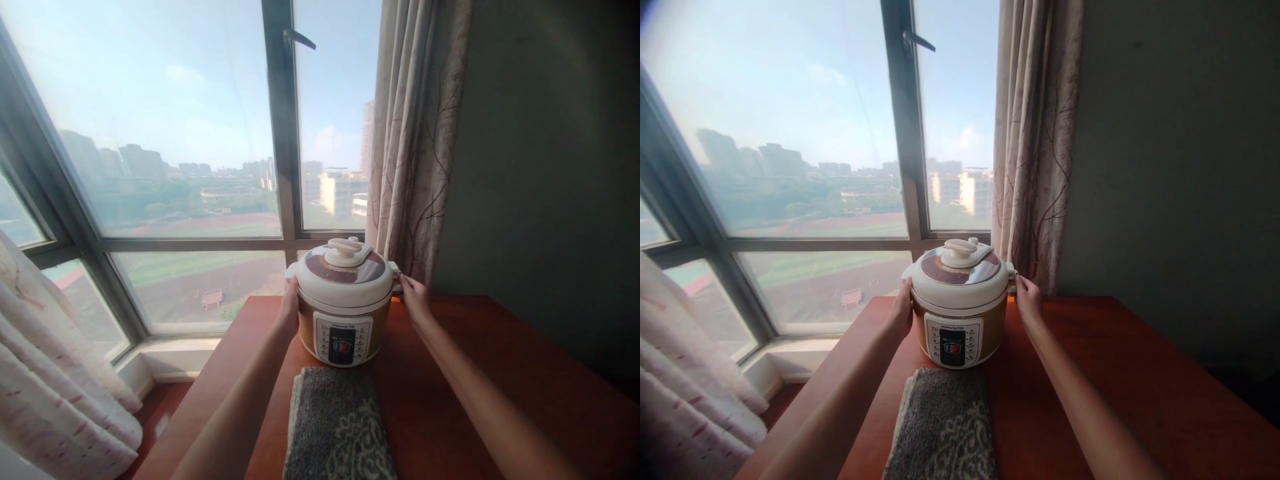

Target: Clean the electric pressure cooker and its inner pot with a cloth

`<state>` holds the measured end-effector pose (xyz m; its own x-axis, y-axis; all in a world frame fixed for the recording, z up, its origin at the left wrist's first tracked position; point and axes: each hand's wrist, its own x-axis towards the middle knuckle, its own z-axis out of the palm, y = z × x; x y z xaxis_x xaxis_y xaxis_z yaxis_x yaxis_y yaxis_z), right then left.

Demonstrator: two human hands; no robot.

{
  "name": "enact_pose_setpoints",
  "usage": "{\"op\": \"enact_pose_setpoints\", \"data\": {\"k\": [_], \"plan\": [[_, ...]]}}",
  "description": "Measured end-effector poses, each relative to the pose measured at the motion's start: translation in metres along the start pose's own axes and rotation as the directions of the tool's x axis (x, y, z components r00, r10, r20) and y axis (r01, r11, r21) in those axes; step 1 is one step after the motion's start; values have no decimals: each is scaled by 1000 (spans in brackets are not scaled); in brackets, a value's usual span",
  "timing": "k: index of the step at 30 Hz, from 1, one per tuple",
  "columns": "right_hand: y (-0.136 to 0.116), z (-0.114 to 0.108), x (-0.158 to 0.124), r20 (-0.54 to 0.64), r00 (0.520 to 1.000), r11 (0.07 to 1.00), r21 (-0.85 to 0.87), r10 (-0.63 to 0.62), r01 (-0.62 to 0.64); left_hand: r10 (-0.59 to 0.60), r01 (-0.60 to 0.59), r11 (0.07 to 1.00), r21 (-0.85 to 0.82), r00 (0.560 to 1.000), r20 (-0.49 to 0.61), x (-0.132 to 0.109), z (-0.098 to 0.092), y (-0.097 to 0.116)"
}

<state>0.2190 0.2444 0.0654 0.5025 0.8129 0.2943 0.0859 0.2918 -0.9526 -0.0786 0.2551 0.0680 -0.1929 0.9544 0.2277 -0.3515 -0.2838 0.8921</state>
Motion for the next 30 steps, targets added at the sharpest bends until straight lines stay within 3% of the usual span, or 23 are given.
{"op": "enact_pose_setpoints", "data": {"k": [11,23,30], "plan": [[-15,-14,-28,32,999,999,18,41,-42,-57,55,998,-43,997,-56,-42,6,17],[-23,-16,-34,84,994,996,48,76,-80,12,-13,1000,-12,999,-43,-72,-1,16],[-19,-15,-34,75,994,993,81,75,-81,32,-31,999,-29,999,43,-75,-7,17]]}}
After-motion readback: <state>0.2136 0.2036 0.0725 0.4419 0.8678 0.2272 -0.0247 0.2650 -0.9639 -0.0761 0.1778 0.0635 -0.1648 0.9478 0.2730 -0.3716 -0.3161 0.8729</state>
